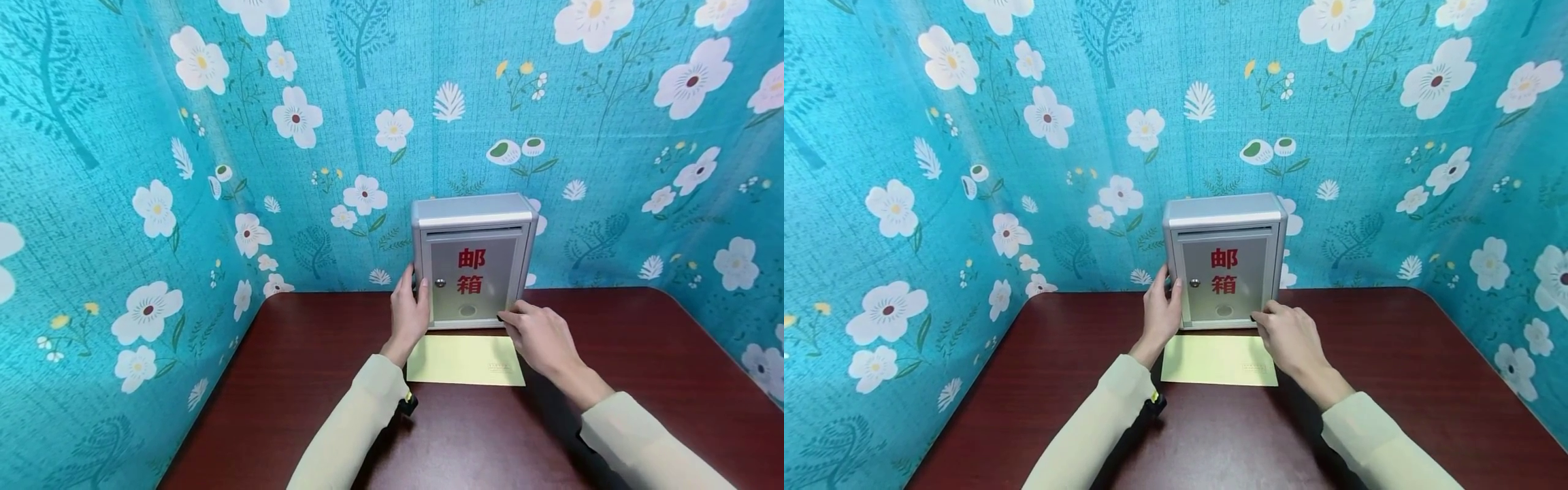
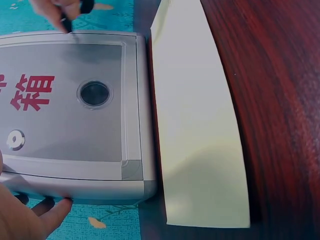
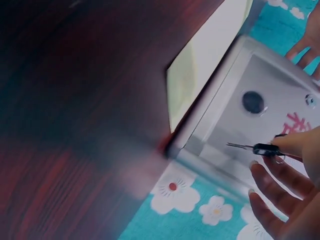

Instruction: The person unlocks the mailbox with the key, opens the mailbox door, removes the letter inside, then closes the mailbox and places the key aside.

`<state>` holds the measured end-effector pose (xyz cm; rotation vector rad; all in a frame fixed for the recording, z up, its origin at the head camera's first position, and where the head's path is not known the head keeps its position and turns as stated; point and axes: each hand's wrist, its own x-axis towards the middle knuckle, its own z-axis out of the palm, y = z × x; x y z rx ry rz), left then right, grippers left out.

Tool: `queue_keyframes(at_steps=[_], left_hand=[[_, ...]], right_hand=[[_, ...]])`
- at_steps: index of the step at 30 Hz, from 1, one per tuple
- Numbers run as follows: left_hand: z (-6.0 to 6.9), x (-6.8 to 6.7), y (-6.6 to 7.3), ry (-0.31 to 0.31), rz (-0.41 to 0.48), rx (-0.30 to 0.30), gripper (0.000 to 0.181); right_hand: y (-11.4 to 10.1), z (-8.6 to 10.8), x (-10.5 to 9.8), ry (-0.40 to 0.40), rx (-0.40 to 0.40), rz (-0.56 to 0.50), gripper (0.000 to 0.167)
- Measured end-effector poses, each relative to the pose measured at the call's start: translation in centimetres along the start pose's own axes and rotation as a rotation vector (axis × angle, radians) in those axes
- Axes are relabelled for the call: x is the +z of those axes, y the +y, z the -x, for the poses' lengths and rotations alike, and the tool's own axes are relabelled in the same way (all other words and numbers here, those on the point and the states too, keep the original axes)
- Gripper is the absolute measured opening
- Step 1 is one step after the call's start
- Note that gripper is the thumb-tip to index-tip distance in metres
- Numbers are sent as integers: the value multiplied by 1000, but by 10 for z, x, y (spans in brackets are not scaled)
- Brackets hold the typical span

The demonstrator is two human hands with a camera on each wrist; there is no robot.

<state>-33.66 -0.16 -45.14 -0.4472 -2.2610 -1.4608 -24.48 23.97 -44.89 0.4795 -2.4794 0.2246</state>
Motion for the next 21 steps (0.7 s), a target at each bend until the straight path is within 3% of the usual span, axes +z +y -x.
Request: queue_keyframes(at_steps=[10, 21], left_hand=[[-1, -1, 1, 0, 2, -4, 54], [-2, 0, 0, -14, 2, -21, 54]], right_hand=[[24, 11, 2, -210, 94, 15, 20], [41, 21, 12, -347, 163, 14, 21]])
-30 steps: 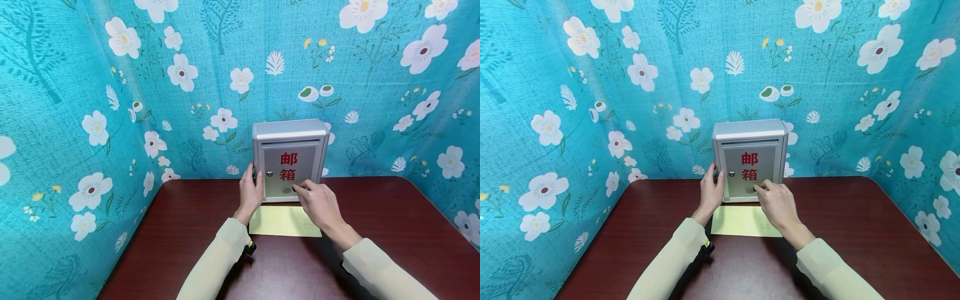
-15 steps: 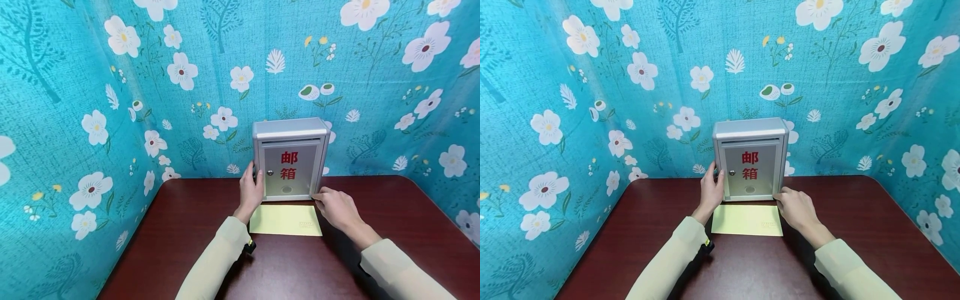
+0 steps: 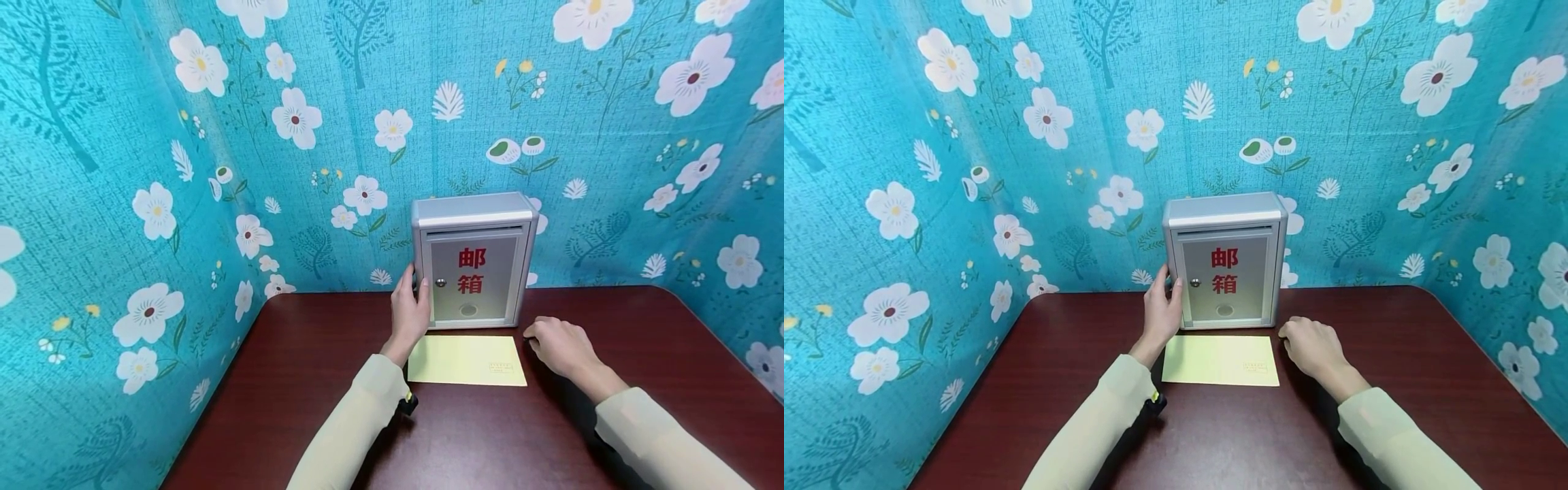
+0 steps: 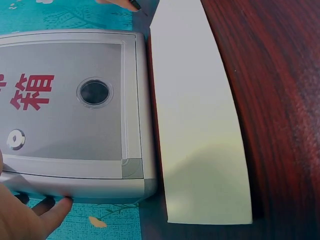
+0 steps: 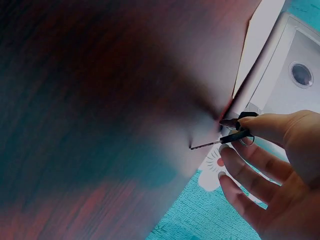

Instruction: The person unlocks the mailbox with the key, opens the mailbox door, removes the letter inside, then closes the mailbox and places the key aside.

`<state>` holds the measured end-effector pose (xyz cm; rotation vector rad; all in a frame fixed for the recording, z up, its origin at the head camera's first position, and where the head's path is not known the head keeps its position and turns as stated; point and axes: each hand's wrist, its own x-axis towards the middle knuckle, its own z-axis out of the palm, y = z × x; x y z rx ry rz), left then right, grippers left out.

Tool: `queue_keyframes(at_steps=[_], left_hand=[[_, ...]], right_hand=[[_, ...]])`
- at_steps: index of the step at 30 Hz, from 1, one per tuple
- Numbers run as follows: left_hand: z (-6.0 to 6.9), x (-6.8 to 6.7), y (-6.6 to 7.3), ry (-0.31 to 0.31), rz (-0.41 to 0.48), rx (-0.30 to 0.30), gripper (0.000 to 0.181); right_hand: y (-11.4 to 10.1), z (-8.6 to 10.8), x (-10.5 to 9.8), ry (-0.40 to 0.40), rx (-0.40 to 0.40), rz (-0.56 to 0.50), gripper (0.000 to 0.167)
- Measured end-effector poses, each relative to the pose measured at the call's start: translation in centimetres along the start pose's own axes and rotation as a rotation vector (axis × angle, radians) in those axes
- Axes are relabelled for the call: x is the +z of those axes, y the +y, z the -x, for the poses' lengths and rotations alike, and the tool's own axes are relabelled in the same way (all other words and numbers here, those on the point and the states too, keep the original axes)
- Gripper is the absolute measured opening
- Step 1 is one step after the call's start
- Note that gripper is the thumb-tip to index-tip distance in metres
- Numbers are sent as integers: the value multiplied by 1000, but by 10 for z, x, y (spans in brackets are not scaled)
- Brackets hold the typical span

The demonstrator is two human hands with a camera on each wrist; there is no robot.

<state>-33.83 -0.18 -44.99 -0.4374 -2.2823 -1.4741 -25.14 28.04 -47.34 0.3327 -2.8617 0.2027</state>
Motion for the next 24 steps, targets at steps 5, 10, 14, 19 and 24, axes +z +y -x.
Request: queue_keyframes(at_steps=[5, 10, 14, 19, 24], left_hand=[[0, 0, 0, 11, -3, 18, 54], [-1, 1, 1, 22, -16, 16, 53], [-1, 1, 3, 22, -24, 8, 52], [0, 0, 4, 16, -17, 0, 53], [2, 0, 3, 5, -11, -14, 53]], right_hand=[[1, -1, 2, -31, 7, -14, 21], [1, -3, 3, -104, -10, -33, 19], [0, -2, 2, -185, -23, -57, 18], [0, 0, 2, -229, -22, -86, 15], [0, 2, 1, -233, -17, -96, 17]])
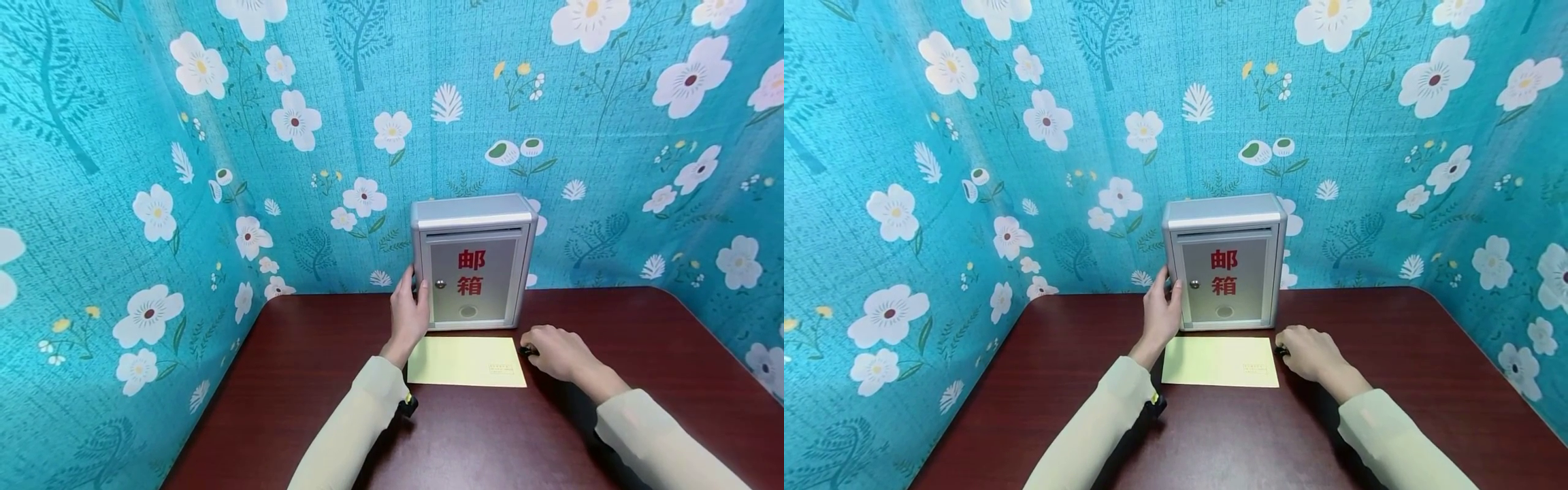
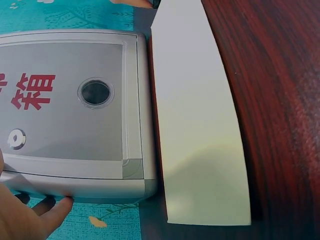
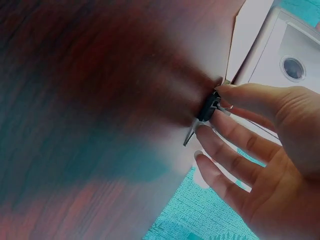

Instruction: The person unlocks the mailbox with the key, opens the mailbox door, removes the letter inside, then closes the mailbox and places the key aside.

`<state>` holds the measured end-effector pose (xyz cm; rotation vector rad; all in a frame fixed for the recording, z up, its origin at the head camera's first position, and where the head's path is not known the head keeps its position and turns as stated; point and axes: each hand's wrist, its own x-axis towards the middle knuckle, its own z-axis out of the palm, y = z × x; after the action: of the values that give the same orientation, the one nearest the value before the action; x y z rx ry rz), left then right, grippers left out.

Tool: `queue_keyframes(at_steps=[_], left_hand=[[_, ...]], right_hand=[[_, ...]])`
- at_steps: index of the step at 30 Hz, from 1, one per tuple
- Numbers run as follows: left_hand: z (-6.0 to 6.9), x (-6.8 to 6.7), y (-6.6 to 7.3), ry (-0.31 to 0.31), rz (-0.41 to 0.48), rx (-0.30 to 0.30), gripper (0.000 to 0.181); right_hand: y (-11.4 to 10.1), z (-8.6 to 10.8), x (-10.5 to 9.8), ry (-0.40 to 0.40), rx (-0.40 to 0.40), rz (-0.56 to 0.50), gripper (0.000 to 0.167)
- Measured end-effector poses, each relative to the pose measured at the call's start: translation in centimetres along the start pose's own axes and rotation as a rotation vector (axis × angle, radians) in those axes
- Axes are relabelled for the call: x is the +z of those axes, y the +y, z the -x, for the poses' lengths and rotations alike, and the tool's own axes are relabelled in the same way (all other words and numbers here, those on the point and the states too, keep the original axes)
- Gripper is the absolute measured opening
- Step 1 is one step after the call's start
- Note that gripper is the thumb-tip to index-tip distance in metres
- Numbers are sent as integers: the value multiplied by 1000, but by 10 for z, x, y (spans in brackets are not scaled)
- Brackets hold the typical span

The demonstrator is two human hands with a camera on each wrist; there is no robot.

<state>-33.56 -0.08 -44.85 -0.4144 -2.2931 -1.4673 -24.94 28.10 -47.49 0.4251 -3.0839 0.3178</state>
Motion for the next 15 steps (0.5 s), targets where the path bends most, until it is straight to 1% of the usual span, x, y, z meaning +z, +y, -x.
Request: queue_keyframes(at_steps=[5, 8, 11, 15], left_hand=[[1, -1, -4, -6, -8, -6, 53], [1, -3, -5, -13, -19, -3, 53], [2, -8, -6, -45, -37, 4, 55], [3, -19, -10, -128, -76, 17, 59]], right_hand=[[1, 1, -2, 9, 4, -4, 14], [3, 0, -7, 38, -1, 8, 14], [7, -2, -12, 70, 0, 10, 15], [13, -2, -20, 99, 14, -10, 16]])
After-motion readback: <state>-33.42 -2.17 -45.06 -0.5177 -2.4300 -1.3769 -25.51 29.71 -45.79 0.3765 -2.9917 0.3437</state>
